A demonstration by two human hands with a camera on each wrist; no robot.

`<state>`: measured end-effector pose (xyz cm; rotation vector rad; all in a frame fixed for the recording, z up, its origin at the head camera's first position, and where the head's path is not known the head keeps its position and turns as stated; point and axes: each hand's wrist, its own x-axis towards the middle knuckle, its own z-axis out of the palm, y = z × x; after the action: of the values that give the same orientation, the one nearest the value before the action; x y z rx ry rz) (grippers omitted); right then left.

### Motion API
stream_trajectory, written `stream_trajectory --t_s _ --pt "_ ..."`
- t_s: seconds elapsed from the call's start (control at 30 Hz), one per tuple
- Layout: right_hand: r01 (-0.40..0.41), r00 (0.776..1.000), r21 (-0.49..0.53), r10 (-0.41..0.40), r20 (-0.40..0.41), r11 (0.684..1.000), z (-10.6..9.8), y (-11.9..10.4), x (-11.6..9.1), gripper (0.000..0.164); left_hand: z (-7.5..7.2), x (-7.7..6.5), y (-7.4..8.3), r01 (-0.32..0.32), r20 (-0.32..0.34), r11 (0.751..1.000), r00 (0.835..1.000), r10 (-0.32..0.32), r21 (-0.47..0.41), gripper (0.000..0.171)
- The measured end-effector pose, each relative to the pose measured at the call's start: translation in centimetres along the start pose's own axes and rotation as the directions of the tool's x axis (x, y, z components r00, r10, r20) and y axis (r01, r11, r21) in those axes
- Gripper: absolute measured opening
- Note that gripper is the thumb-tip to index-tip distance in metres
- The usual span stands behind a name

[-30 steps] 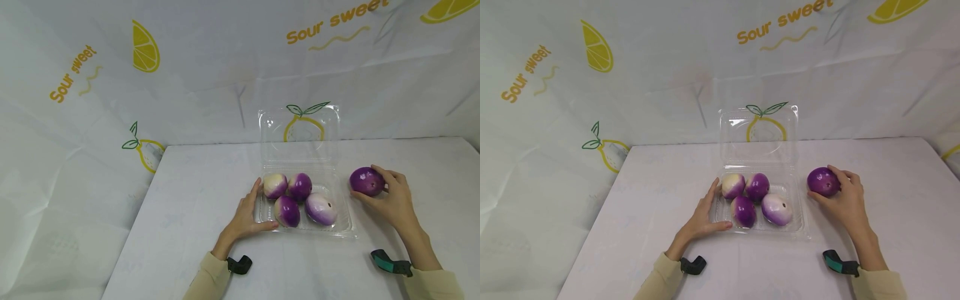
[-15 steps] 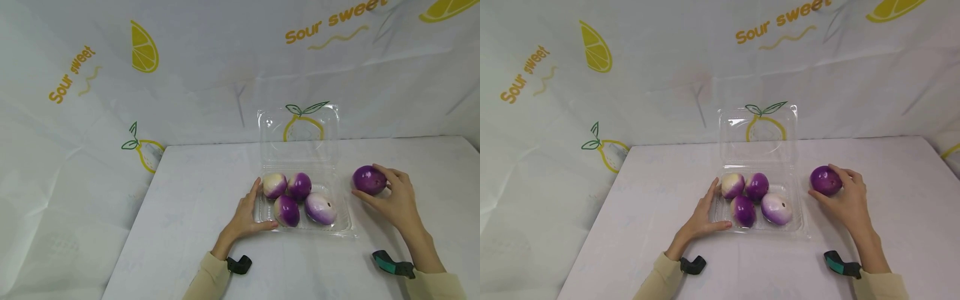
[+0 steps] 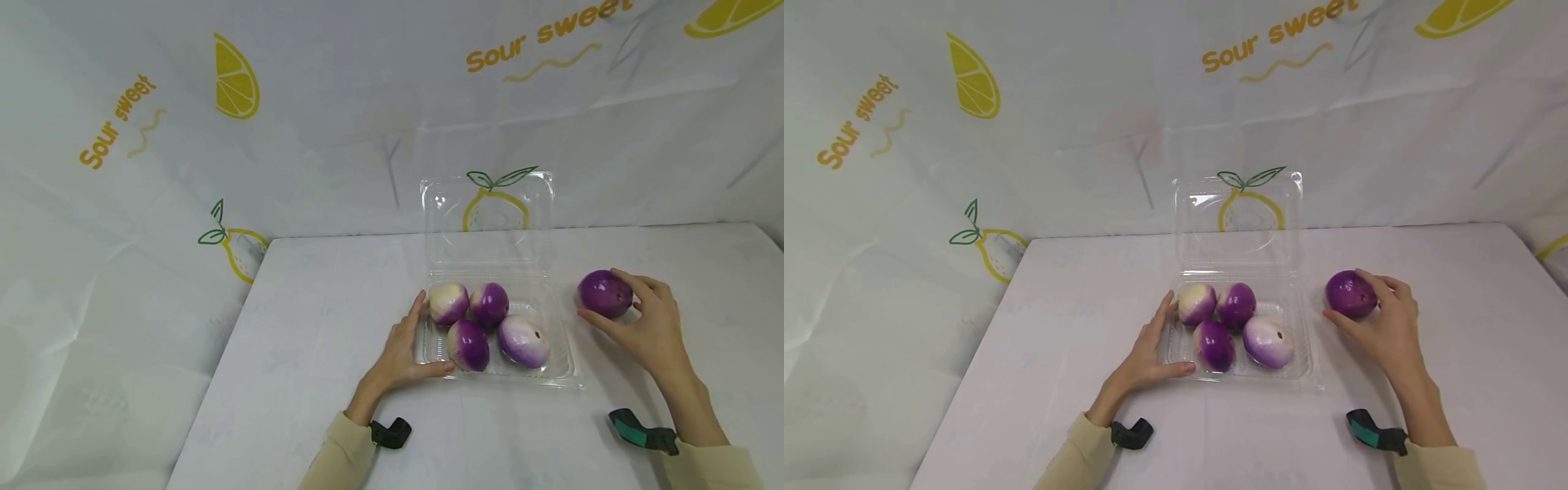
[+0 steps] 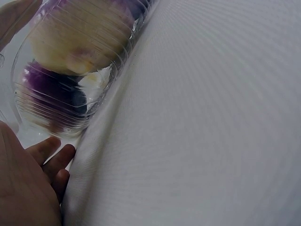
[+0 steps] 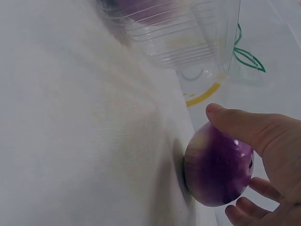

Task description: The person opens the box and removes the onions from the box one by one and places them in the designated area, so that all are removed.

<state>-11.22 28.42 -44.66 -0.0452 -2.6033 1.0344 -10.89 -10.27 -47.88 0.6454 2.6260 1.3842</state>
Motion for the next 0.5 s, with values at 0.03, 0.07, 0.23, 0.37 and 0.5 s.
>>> stream_trajectory --t_s 0.03,0.07,0.23,0.37,0.5 --pt "-0.001 1.000 0.002 0.001 -0.002 1.000 -0.1 0.0 0.0 0.083 0.0 0.0 0.0 0.000 0.000 1.000 1.000 0.000 0.000 0.126" --pt "-0.006 1.000 -0.001 0.006 -0.003 1.000 -0.1 -0.1 0.0 0.083 0.0 0.0 0.0 -0.001 0.000 1.000 1.000 0.001 0.000 0.126" --pt "-0.041 0.999 -0.010 0.041 -0.009 0.999 -0.7 -0.6 -0.1 0.083 0.0 0.1 -0.1 -0.025 -0.007 1.000 1.000 0.025 0.006 0.127" --pt "-0.046 0.998 0.026 0.047 -0.029 0.999 -1.1 -1.4 -0.2 0.080 0.1 0.1 -0.2 -0.049 -0.015 0.999 0.999 0.049 0.016 0.127" --pt "-0.042 0.997 0.095 0.047 -0.056 0.995 -1.3 -2.3 -0.3 0.076 0.1 0.1 -0.1 -0.051 -0.015 0.999 0.999 0.052 0.019 0.127"
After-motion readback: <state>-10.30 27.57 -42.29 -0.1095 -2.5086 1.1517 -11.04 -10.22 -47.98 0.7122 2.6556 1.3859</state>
